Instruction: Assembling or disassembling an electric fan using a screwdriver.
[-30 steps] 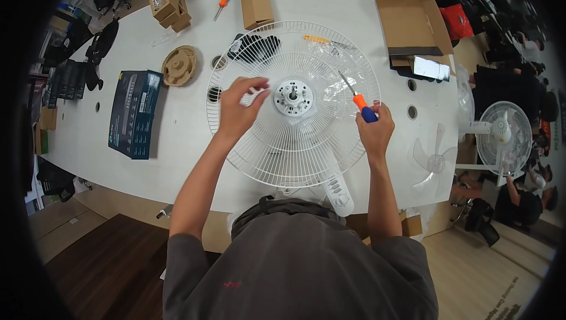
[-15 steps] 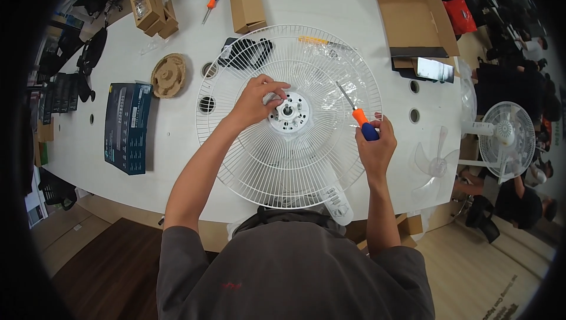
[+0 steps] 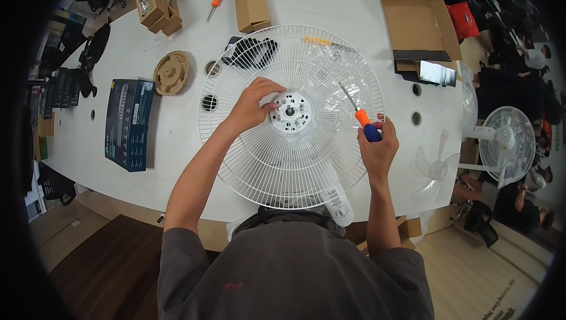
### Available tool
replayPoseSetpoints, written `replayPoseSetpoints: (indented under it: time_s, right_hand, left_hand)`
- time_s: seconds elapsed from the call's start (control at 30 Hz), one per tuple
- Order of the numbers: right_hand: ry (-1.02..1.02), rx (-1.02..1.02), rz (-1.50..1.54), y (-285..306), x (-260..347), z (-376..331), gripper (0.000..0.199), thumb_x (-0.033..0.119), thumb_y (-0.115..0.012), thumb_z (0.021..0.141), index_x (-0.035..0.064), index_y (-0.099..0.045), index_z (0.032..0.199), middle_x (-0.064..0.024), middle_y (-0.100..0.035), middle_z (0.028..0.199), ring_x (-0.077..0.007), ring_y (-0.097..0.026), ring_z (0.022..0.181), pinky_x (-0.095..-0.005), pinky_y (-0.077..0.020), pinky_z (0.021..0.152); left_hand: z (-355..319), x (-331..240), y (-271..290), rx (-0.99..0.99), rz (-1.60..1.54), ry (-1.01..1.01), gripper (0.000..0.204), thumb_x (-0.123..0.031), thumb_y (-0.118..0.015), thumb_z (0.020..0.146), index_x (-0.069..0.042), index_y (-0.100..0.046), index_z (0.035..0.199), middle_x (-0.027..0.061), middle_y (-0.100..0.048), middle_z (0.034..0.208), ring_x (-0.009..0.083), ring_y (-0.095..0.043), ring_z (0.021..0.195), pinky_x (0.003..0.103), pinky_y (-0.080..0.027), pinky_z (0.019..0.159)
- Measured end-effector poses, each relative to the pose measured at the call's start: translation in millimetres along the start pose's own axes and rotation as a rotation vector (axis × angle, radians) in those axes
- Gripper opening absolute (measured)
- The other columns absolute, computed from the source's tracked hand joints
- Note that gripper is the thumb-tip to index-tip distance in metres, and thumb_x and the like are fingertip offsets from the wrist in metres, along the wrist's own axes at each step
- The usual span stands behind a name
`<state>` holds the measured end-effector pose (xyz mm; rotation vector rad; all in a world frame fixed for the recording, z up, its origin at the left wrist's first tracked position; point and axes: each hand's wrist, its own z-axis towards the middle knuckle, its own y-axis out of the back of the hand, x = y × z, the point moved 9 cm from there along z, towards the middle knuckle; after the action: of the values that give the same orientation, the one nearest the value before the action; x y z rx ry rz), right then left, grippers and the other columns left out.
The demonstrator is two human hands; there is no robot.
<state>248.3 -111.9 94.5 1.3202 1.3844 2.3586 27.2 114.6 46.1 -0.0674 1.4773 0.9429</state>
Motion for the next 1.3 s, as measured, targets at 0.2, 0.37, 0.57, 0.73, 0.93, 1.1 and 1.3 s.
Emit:
replayPoseSetpoints:
  time_s: [0.2,0.37,0.57,0.73,0.93,1.1,1.3]
  right_hand:
    - [-0.109,0.043,0.056,-2,-3,-1,0.028,0.001,-0.08,0.071,-0.0059,-0.06,0.089,-0.0206,-0.066,0.111,-0.0285,-0.069,0.089,-0.0344,-0.0564,0.074]
    - [-0.058,0.028,0.046,-1,-1,2,0.029,0.002,-0.082,0.071,-0.0046,-0.06,0.088,-0.0199,-0.066,0.11,-0.0284,-0.069,0.089,-0.0357,-0.0561,0.075]
    - [0.065,0.1,-0.003,0,9,5,0.028,0.005,-0.082,0.071,-0.003,-0.061,0.089,-0.0204,-0.065,0.107,-0.0336,-0.066,0.101,-0.0381,-0.0527,0.085]
    - [0.107,0.157,-0.078,6,11,15,0.03,0.011,-0.084,0.073,-0.0021,-0.063,0.09,-0.0164,-0.065,0.103,-0.0319,-0.063,0.099,-0.0387,-0.051,0.084]
    - [0.273,0.101,-0.249,23,77,38,0.032,0.022,-0.084,0.077,0.0011,-0.069,0.096,-0.0093,-0.067,0.089,-0.027,-0.062,0.083,-0.0378,-0.0495,0.075]
    - [0.687,0.309,-0.393,-13,160,50,0.029,0.027,-0.082,0.077,0.0094,-0.072,0.097,-0.004,-0.066,0.083,-0.0244,-0.059,0.079,-0.0365,-0.0476,0.07]
    - [1.006,0.478,-0.624,-55,205,45,0.024,0.027,-0.082,0.076,0.0147,-0.075,0.096,-0.0003,-0.066,0.081,-0.0194,-0.058,0.083,-0.0353,-0.044,0.07]
  left_hand:
    - [-21,-5,5,-0.069,0.146,0.059,0.032,-0.002,-0.075,0.079,-0.004,-0.069,0.111,0.0111,-0.062,0.127,0.0304,-0.052,0.124,0.04,-0.044,0.105]
    - [-33,0,-14,0.02,0.259,0.109,0.052,-0.017,-0.078,0.082,-0.003,-0.06,0.129,0.0143,-0.047,0.147,0.0336,-0.034,0.145,0.045,-0.028,0.119]
    - [-49,1,-31,0.173,0.445,0.347,0.126,-0.07,-0.078,0.065,-0.001,-0.023,0.155,0.0164,-0.012,0.165,0.0306,-0.004,0.154,0.056,-0.003,0.122]
    - [-51,4,-39,0.131,0.467,0.365,0.14,-0.076,-0.08,0.054,0.0,-0.019,0.156,0.018,-0.011,0.165,0.0347,0.001,0.154,0.062,0.003,0.119]
    - [-45,1,-38,0.163,0.42,0.377,0.141,-0.071,-0.084,0.053,0.001,-0.019,0.156,0.0184,-0.011,0.165,0.0367,0.004,0.154,0.063,0.005,0.118]
    - [-47,2,-38,0.149,0.425,0.383,0.14,-0.07,-0.084,0.053,0.0,-0.021,0.156,0.0178,-0.013,0.165,0.0364,0.003,0.154,0.064,0.005,0.118]
    - [-47,0,-38,0.111,0.443,0.369,0.139,-0.072,-0.084,0.052,-0.001,-0.024,0.155,0.016,-0.012,0.166,0.0357,0.002,0.154,0.064,0.002,0.117]
